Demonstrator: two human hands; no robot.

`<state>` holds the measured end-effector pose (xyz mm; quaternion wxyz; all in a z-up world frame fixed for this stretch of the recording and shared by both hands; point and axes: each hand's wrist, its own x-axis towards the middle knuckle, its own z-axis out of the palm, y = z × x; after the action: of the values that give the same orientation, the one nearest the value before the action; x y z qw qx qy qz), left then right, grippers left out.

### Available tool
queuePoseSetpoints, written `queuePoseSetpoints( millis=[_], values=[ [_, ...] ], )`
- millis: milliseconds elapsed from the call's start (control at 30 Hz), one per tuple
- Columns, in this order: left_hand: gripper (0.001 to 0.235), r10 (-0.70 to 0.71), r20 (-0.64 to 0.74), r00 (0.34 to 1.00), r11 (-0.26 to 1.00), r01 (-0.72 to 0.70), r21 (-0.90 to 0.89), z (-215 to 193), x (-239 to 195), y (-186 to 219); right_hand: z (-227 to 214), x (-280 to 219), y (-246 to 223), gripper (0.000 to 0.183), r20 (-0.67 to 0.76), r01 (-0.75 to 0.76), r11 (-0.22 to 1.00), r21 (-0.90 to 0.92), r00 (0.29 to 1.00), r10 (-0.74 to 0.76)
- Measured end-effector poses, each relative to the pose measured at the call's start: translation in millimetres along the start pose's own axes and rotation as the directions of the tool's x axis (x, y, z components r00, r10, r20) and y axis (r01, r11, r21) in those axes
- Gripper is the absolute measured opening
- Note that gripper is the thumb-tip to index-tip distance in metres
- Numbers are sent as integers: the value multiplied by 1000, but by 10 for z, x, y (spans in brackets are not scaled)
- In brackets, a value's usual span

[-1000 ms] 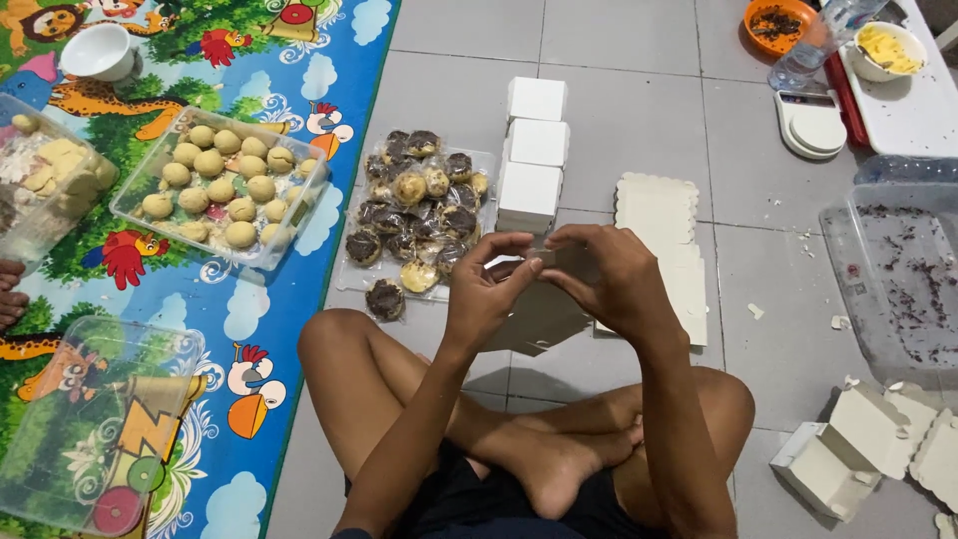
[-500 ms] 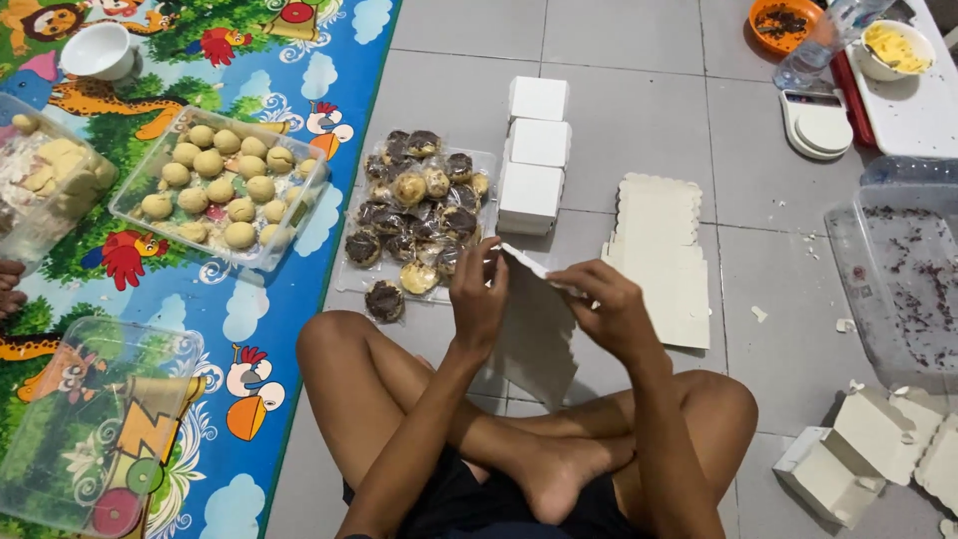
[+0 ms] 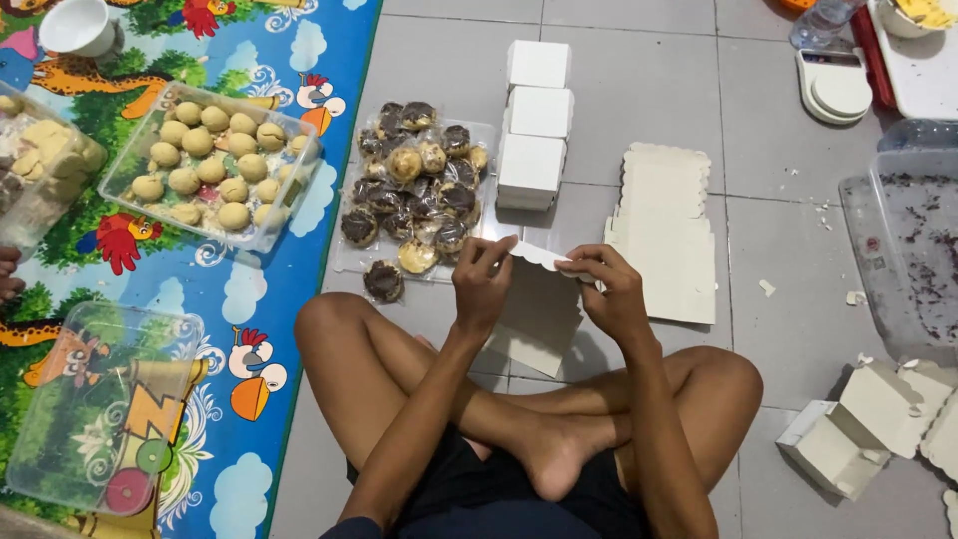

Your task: The person sits on the floor and assembles small white cardboard boxes by folding the flaps and tucking them into place. They then pick up a wrapped chocolate truffle and place it inside the assembled box before closing the lid.

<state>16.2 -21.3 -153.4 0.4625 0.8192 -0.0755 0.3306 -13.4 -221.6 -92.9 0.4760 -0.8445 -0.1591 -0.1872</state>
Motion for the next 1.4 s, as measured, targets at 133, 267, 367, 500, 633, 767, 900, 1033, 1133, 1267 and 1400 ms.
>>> queuePoseSetpoints(
  millis=[133,267,367,500,633,767,900,1033,1133,1267,1400],
  values=[
    [32,14,-10,1000,999,-14,33,88,-111,-136,151,-156,310,29,-111,-124,971,205,983,149],
    [34,41,7,999,995,-42,91,124,-196,-94,389,-416,642,17,-230,-199,932,302,934,274],
    [36,34,2,999,980,-34,194,158,-423,7,472,-515,614,16,-316,-175,951,253,915,253],
    [20,-450,310,837,845,512,-157,94,-545,600,489,-516,432,19,-370,-73,990,124,922,115],
    [41,-618,466,633,631,753,-187,289,-664,631,551,-591,484,18,-361,-38,999,24,932,44],
    [42,-642,389,661,626,745,-232,356,-720,563,554,-646,502,18,-348,-34,999,-40,937,18],
    [41,-626,310,716,642,698,-318,269,-694,589,576,-618,463,21,-321,10,1000,-16,947,-15],
    [32,-575,215,790,721,613,-324,223,-712,501,620,-630,401,26,-282,-14,998,57,959,29],
    [24,-565,199,801,737,598,-315,164,-686,482,624,-655,442,34,-251,-48,995,91,965,69],
    [20,-610,293,736,667,676,-312,105,-643,436,617,-657,458,15,-200,-53,997,54,978,63],
    [25,-605,389,695,639,715,-285,25,-558,407,570,-617,417,12,-185,-45,997,65,981,57]
  ],
)
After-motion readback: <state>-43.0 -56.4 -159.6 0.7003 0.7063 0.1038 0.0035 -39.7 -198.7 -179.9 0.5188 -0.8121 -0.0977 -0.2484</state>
